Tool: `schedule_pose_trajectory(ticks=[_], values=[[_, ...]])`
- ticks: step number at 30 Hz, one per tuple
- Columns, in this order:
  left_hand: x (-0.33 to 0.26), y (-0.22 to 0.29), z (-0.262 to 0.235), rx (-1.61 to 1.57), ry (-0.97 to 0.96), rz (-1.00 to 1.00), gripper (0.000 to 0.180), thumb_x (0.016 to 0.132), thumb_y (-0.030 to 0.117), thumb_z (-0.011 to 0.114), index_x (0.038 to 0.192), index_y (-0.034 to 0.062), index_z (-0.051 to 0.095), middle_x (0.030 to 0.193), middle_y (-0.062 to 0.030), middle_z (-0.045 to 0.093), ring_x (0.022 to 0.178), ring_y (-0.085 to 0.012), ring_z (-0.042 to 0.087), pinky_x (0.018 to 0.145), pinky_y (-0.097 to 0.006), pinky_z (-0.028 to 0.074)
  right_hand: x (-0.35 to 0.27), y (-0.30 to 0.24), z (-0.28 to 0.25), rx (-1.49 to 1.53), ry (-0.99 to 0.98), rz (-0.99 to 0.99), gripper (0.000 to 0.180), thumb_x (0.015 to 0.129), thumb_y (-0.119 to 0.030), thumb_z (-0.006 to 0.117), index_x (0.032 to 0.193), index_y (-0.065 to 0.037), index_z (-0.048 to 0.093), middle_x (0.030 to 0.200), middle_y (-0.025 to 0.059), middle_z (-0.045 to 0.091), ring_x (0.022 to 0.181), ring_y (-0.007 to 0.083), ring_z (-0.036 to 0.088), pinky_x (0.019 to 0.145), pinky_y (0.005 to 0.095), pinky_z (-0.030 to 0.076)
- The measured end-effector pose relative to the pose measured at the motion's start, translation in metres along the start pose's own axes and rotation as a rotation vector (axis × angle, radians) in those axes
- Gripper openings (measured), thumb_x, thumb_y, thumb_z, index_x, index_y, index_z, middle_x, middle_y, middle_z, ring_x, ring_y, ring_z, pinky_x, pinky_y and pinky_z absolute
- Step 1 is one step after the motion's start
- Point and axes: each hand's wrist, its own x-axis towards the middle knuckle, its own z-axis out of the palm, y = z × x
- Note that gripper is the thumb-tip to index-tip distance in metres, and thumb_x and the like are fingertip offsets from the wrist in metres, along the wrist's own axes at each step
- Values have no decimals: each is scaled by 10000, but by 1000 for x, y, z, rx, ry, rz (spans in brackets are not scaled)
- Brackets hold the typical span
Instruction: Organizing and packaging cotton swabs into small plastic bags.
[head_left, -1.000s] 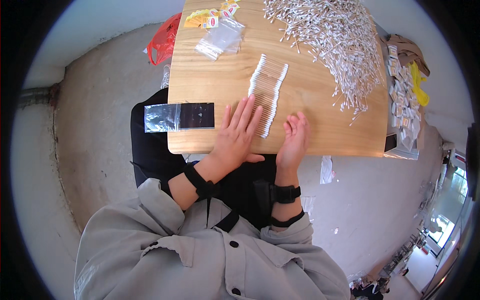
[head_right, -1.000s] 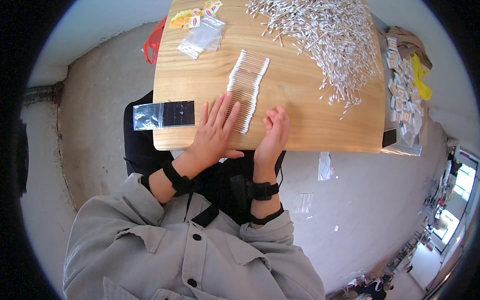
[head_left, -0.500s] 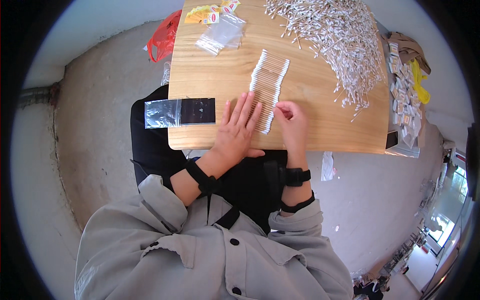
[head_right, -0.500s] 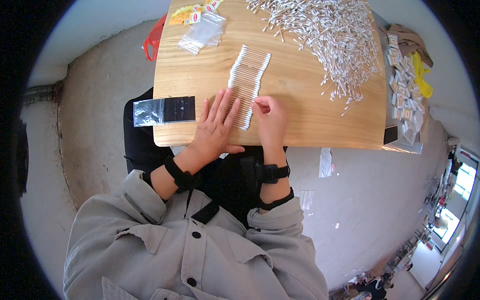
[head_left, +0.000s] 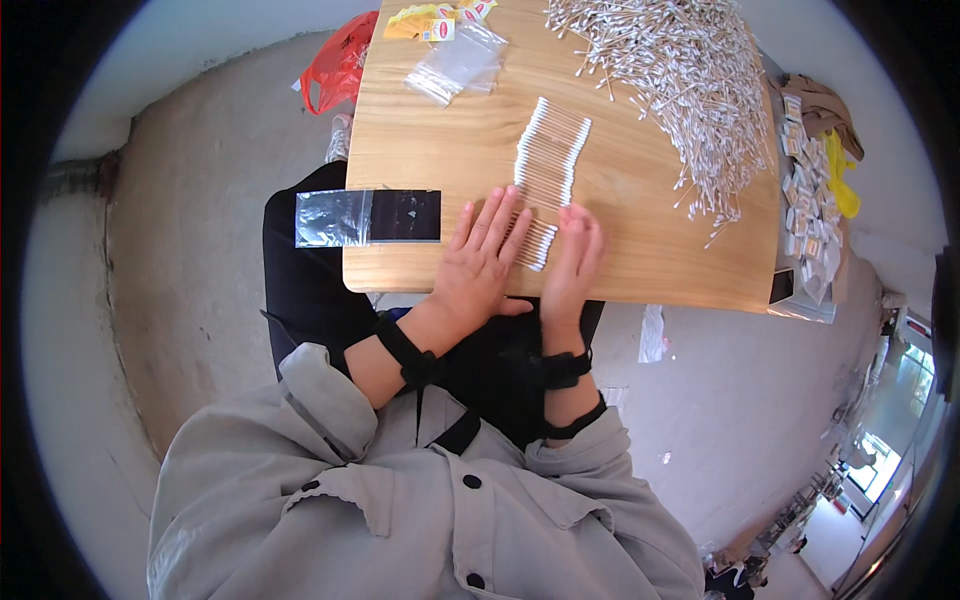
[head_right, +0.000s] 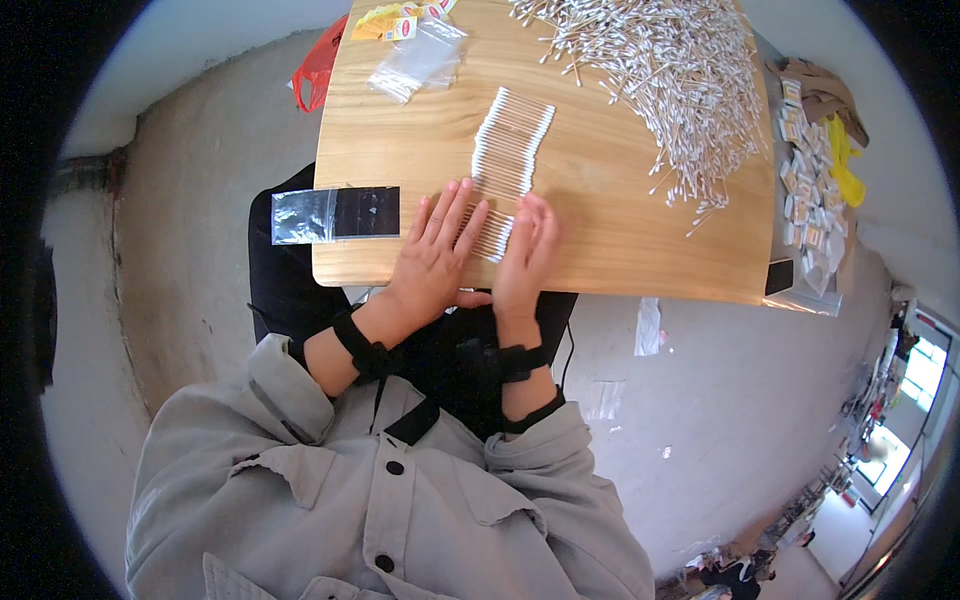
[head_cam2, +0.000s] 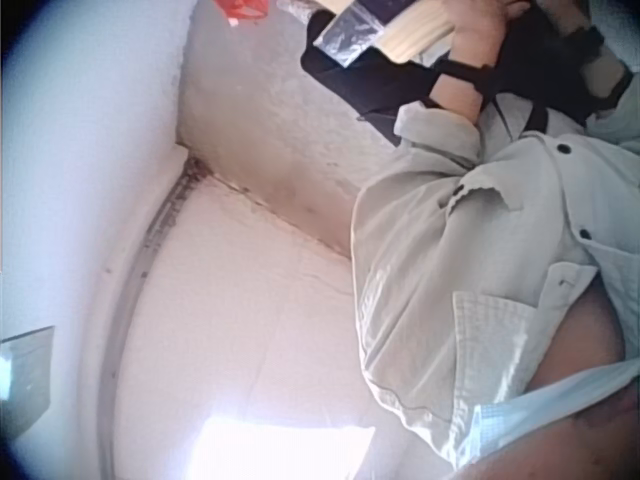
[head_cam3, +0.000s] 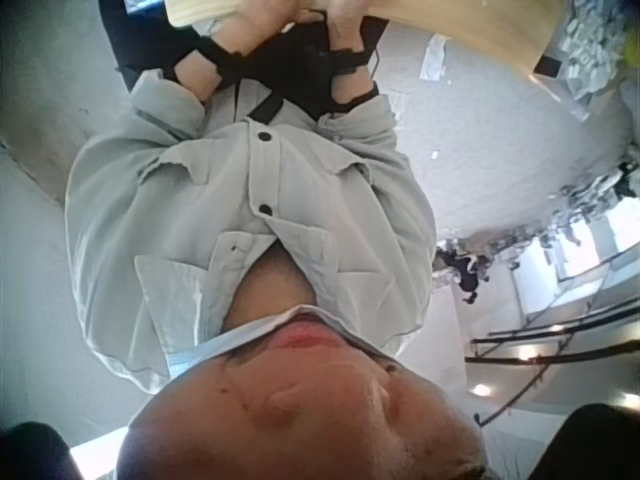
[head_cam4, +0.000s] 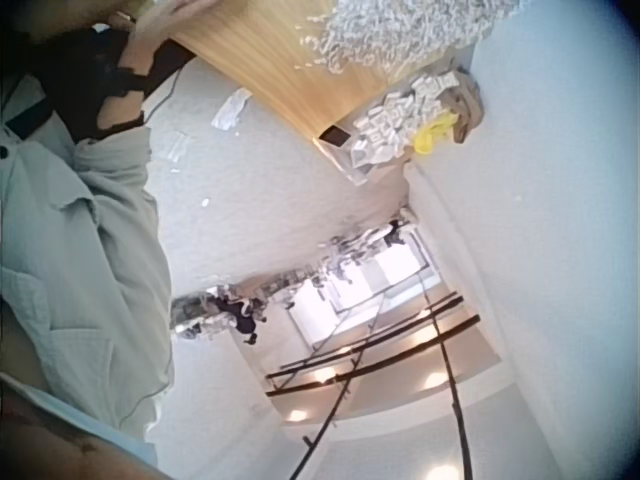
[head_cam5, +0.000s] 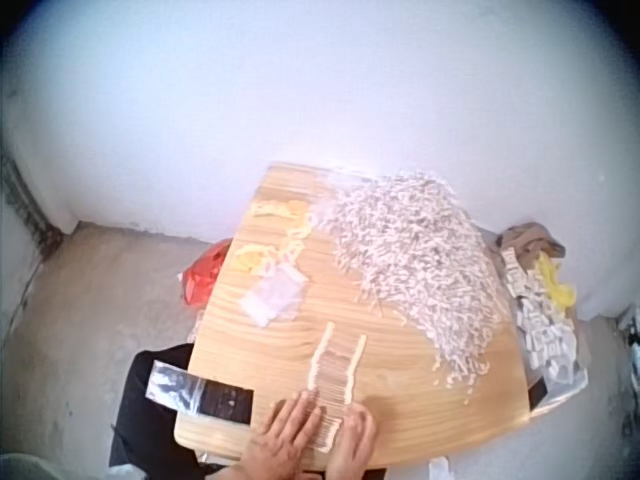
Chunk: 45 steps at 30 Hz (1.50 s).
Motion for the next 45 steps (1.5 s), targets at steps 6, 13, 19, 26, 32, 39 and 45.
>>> schedule_pose_trajectory(ticks=[6,13,19,26,32,39,45], values=[[-6,-5,4,-83,95,-1,1139,535,379,815,1447,-23,265,1530,-230,212,1427,-361,215,1162,-458,183,-21,8,23,103,-70,-123,443,1022,-273,357,1328,46,396,1326,165,401,1283,281,382,1096,407,286],[-22,-16,1,-31,82,-18,1071,615,380,756,1437,-76,243,1533,-238,204,1436,-357,196,1168,-456,160,-27,-1,48,53,-15,-77,472,1027,-318,297,1301,40,434,1306,171,428,1229,280,418,1063,390,303],[-38,-48,-8,130,75,-151,978,702,414,690,1435,-72,260,1534,-226,214,1446,-337,177,1165,-492,91,-30,-13,91,20,-141,-106,460,1018,-320,308,1270,34,456,1266,173,469,1212,293,412,1050,399,295],[-51,-68,-31,147,68,-250,1087,673,603,665,1442,-53,265,1539,-201,217,1450,-306,172,1160,-511,97,-22,-6,122,332,-203,7,475,1023,-335,284,1262,36,460,1272,168,470,1208,279,437,1056,386,315],[-51,-73,-31,150,94,-267,1083,666,578,683,1443,-51,265,1539,-204,218,1445,-318,181,1157,-504,116,-28,-10,128,259,-263,-15,453,1027,-319,297,1258,33,464,1277,178,462,1231,275,445,1068,386,332],[-53,-71,-29,311,50,-249,999,726,551,625,1442,-52,277,1537,-210,223,1449,-324,172,1150,-521,115,-21,-18,117,-354,-208,-346,335,920,-75,483,1248,-5,491,1206,173,459,1158,332,456,1020,414,358],[-53,-69,-42,153,-39,-271,1051,694,591,646,1437,-62,292,1545,-208,206,1454,-323,157,1152,-526,101,-8,-19,127,-864,-203,-638,405,838,-44,533,1241,-24,501,1221,167,451,1187,364,432,1004,466,360]])
